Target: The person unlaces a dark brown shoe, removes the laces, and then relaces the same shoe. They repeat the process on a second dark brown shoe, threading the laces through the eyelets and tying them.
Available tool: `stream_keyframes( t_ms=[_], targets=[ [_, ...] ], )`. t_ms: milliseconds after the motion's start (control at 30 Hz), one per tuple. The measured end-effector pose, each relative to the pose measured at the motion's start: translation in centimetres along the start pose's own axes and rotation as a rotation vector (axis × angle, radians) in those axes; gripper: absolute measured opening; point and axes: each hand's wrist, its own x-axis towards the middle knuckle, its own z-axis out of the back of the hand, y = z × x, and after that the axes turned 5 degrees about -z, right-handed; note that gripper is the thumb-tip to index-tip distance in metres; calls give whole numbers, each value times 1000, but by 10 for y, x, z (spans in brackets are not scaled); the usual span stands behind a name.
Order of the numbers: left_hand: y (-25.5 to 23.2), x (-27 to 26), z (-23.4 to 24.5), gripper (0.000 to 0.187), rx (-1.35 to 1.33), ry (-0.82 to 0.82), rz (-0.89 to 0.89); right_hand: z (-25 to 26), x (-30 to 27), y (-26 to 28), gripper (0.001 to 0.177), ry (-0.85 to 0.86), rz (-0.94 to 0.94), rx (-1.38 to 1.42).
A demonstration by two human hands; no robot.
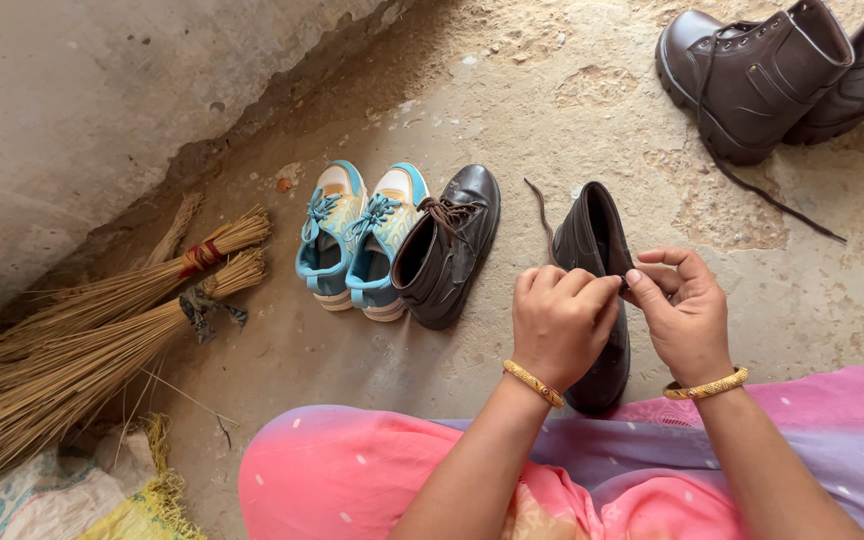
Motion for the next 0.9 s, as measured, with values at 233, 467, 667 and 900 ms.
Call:
stream_keyframes(
  t_ms=[233, 467, 667, 900],
  targets=[
    [2, -1, -4, 12, 53, -1, -33, 0, 0, -1, 20, 3, 5, 10],
    [2, -1, -8, 12, -69, -37, 49, 9, 1, -9, 20, 28, -86, 136],
    [1, 1, -7, 11, -131, -64, 85, 9, 3, -18, 24, 11, -116, 187],
    [16, 4, -13, 14, -500, -169, 433, 27, 12, -14, 32, -149, -280, 354]
  ],
)
